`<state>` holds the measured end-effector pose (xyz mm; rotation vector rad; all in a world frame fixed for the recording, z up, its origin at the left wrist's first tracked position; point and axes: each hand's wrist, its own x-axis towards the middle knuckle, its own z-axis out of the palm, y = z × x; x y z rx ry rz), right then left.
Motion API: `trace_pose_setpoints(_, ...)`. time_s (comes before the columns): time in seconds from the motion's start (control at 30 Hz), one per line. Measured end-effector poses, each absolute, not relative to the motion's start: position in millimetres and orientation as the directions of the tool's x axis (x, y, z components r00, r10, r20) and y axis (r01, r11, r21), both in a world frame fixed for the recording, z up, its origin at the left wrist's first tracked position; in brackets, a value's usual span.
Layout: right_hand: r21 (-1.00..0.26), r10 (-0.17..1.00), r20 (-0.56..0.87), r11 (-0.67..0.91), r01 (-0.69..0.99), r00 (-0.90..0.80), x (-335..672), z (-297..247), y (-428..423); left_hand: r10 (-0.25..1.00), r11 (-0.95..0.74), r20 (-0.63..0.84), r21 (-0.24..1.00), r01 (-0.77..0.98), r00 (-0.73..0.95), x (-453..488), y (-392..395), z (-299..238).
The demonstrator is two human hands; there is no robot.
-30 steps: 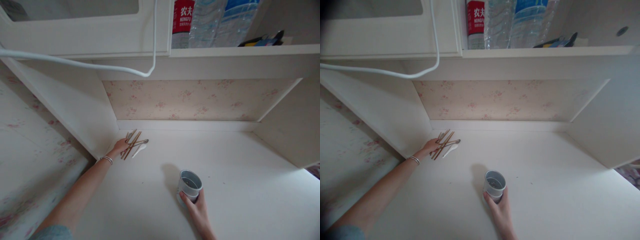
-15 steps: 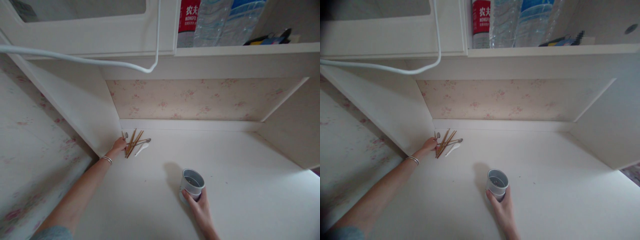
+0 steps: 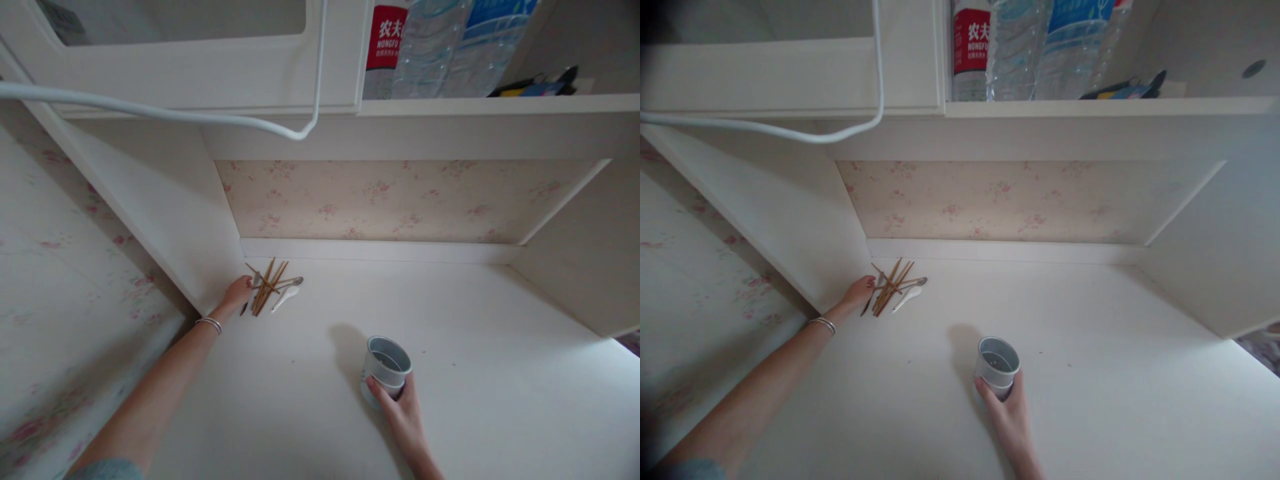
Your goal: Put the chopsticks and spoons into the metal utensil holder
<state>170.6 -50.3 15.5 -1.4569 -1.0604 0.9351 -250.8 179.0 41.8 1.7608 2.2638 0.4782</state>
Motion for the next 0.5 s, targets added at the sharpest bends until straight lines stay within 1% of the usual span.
trace_pose_setpoints(0.17, -0.992, 0.946, -0.019, -0.058, 0.111, 0.324, 170.0, 13.1, -51.4, 0.970, 0.183, 0.071, 0.423, 0.887, -0.234, -247.6, 170.4, 44.2)
trace_pose_setpoints(0.3, -0.995, 0.941, -0.049, -0.076, 0.070, 0.334, 170.8, 14.2, -46.6, 0.961, 0.110, 0.173, 0.472, 0.874, -0.215, -238.2, 147.3, 49.0)
trace_pose_setpoints(0.4, -0.994, 0.943, -0.053, -0.081, 0.073, 0.330, 170.6, 23.6, -29.2, 0.946, 0.052, 0.249, 0.522, 0.852, -0.210, -219.9, 108.4, 43.5)
trace_pose_setpoints(0.5, -0.989, 0.954, -0.006, -0.051, 0.142, 0.299, 165.4, 40.5, 5.1, 0.941, 0.028, 0.256, 0.591, 0.806, -0.220, -194.2, 52.0, 28.8)
